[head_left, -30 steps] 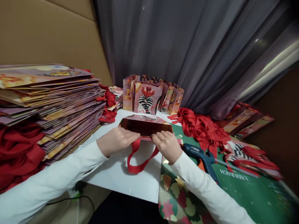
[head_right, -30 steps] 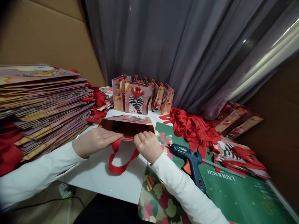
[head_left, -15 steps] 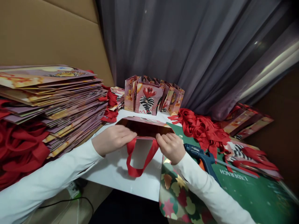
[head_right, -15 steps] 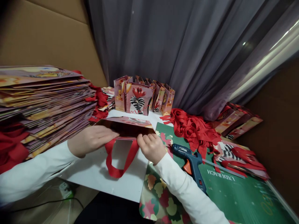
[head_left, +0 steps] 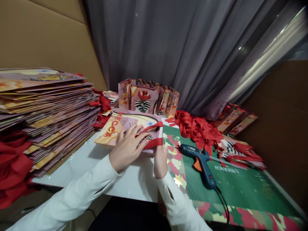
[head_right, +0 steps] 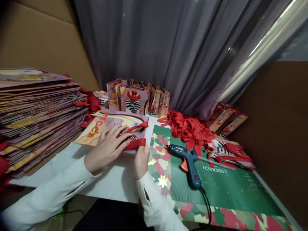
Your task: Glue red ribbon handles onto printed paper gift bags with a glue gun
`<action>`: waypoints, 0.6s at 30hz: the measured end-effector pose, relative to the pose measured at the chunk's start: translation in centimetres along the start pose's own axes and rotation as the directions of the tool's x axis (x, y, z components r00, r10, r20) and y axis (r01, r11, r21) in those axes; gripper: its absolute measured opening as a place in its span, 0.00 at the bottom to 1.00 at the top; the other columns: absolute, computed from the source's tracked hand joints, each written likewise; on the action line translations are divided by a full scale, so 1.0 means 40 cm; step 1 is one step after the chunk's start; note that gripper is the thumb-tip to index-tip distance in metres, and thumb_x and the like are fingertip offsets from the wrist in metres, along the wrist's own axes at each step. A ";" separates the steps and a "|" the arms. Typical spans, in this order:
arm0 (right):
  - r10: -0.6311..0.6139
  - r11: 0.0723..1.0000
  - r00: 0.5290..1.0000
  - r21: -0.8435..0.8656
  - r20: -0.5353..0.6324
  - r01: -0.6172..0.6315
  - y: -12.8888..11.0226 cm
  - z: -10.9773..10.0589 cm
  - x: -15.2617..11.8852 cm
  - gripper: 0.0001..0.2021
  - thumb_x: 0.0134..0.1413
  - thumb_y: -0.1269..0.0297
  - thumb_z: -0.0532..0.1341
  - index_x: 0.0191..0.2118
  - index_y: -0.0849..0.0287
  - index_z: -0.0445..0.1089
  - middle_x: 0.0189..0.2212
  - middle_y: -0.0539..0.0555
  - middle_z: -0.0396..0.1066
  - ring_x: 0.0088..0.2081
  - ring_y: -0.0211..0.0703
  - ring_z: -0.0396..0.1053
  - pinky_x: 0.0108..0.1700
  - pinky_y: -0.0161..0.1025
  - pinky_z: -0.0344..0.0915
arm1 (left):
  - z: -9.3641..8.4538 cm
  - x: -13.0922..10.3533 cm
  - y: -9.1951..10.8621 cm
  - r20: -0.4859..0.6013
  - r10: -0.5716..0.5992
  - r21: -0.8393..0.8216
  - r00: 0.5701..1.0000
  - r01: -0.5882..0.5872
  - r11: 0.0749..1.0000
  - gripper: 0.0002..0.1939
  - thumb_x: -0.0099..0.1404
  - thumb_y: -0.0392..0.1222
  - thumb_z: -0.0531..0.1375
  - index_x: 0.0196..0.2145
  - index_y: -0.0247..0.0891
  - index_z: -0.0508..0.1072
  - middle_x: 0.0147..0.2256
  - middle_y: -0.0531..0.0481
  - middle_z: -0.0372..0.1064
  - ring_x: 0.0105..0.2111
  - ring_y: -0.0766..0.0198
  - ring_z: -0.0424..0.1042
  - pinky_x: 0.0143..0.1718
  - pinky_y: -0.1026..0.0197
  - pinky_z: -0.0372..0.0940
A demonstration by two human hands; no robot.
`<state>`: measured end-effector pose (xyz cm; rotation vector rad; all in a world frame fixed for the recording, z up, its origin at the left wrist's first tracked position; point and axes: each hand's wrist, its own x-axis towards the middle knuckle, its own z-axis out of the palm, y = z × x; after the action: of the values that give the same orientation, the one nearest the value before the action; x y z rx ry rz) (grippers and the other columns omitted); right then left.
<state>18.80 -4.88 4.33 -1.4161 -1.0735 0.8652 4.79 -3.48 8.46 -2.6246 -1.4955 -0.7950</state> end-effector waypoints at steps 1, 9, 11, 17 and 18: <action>0.053 0.997 0.999 0.059 0.008 -0.053 0.018 0.011 -0.016 0.19 0.65 0.60 0.44 0.44 0.62 0.71 0.41 0.61 0.75 0.42 0.48 0.72 0.44 0.43 0.71 | 0.025 0.001 -0.013 0.034 -0.036 0.014 0.999 0.035 0.999 0.20 0.73 0.49 0.45 0.54 0.44 0.70 0.62 0.39 0.60 0.64 0.46 0.54 0.57 0.34 0.52; -0.150 0.924 0.746 -0.177 0.649 0.339 0.028 -0.118 -0.143 0.11 0.58 0.64 0.58 0.43 0.57 0.76 0.43 0.56 0.76 0.46 0.44 0.73 0.53 0.38 0.67 | 0.091 0.052 -0.221 0.129 -0.137 -0.077 0.982 0.147 0.986 0.18 0.63 0.47 0.51 0.46 0.40 0.72 0.54 0.39 0.68 0.54 0.47 0.66 0.60 0.32 0.45; 0.066 0.923 0.550 -0.261 0.833 0.284 -0.022 -0.198 -0.092 0.11 0.60 0.62 0.58 0.36 0.58 0.79 0.32 0.52 0.78 0.33 0.39 0.75 0.39 0.32 0.70 | 0.085 0.078 -0.265 0.173 -0.074 -0.143 0.982 0.100 0.985 0.20 0.61 0.47 0.51 0.46 0.41 0.73 0.53 0.41 0.69 0.53 0.49 0.67 0.60 0.39 0.52; 0.189 0.577 0.914 -0.794 0.359 0.193 -0.109 -0.313 0.294 0.12 0.63 0.63 0.59 0.36 0.64 0.77 0.36 0.57 0.78 0.39 0.43 0.75 0.43 0.37 0.69 | 0.078 0.188 -0.332 0.275 0.121 -0.378 0.954 -0.008 0.926 0.21 0.57 0.53 0.51 0.36 0.38 0.77 0.47 0.44 0.75 0.50 0.57 0.72 0.55 0.55 0.63; 0.152 0.541 0.950 -0.827 0.272 0.150 -0.102 -0.312 0.346 0.11 0.64 0.63 0.58 0.40 0.66 0.76 0.39 0.59 0.77 0.42 0.44 0.74 0.46 0.41 0.69 | 0.079 0.203 -0.338 0.275 0.113 -0.392 0.955 0.005 0.920 0.22 0.57 0.55 0.52 0.36 0.37 0.77 0.45 0.43 0.76 0.48 0.57 0.73 0.53 0.56 0.65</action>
<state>34.39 4.05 10.80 -2.1155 -1.9121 0.5650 -1.48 11.16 6.18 -3.1889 -1.4394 -0.7985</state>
